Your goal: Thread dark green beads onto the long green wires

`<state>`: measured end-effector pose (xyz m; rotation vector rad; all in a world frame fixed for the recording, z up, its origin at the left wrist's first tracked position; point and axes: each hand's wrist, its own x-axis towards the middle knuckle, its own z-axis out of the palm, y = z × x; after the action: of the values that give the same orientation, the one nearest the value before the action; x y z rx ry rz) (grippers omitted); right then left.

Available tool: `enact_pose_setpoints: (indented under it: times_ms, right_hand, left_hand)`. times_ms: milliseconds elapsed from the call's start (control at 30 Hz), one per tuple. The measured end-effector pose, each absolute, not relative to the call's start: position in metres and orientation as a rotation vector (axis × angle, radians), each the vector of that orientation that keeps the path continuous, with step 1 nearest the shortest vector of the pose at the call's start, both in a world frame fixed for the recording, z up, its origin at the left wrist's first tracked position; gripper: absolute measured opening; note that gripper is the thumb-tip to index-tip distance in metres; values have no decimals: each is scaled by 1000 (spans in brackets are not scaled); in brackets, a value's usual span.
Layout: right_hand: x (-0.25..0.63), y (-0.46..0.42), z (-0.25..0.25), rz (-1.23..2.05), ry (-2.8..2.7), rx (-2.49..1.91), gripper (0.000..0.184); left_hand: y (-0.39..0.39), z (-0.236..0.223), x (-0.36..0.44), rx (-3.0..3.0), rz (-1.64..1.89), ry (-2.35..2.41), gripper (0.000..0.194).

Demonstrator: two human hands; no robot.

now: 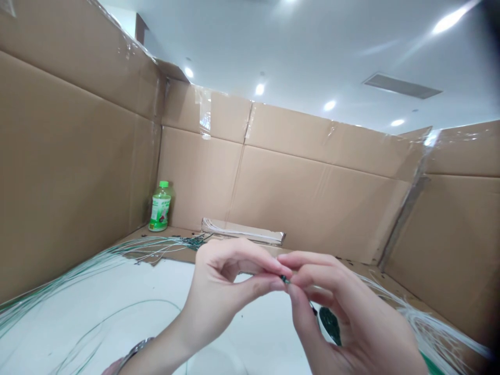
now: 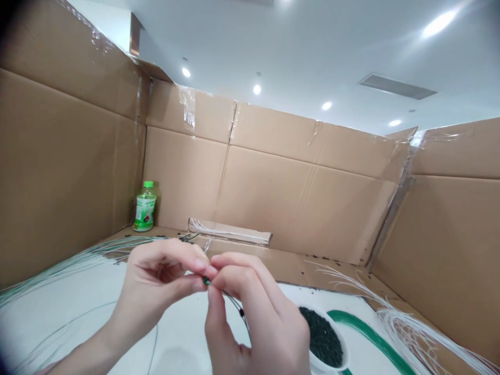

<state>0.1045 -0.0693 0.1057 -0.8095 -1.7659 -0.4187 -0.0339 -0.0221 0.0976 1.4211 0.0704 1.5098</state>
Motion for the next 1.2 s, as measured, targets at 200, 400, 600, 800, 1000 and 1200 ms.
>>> enact_pose_setpoints:
  times_ms: [200,400,600,800,1000,1200]
  right_hand:
    - [106,-68,105,-346,-1751,-821,10]
    - [107,-69,106,-332,-1769,-840,10]
    - [106,-68,106,-343,-1741,-838,10]
    - [108,-69,108,-364,-1784,-826,11]
    - [111,-72,110,-446,-1853,-887,11]
    - [108,-69,108,-375,-1792,-848,12]
  left_hand:
    - [-19,97,-39,1643,1622,131,27]
    - [-19,97,-40,1712,1641,136,29]
    - [-20,97,-37,1679,1654,134,22]
    - [-22,99,-38,1735,1654,174,26]
    - [-25,99,-40,1785,1633,214,22]
    - [-25,100,-40,1704,1608,254,16]
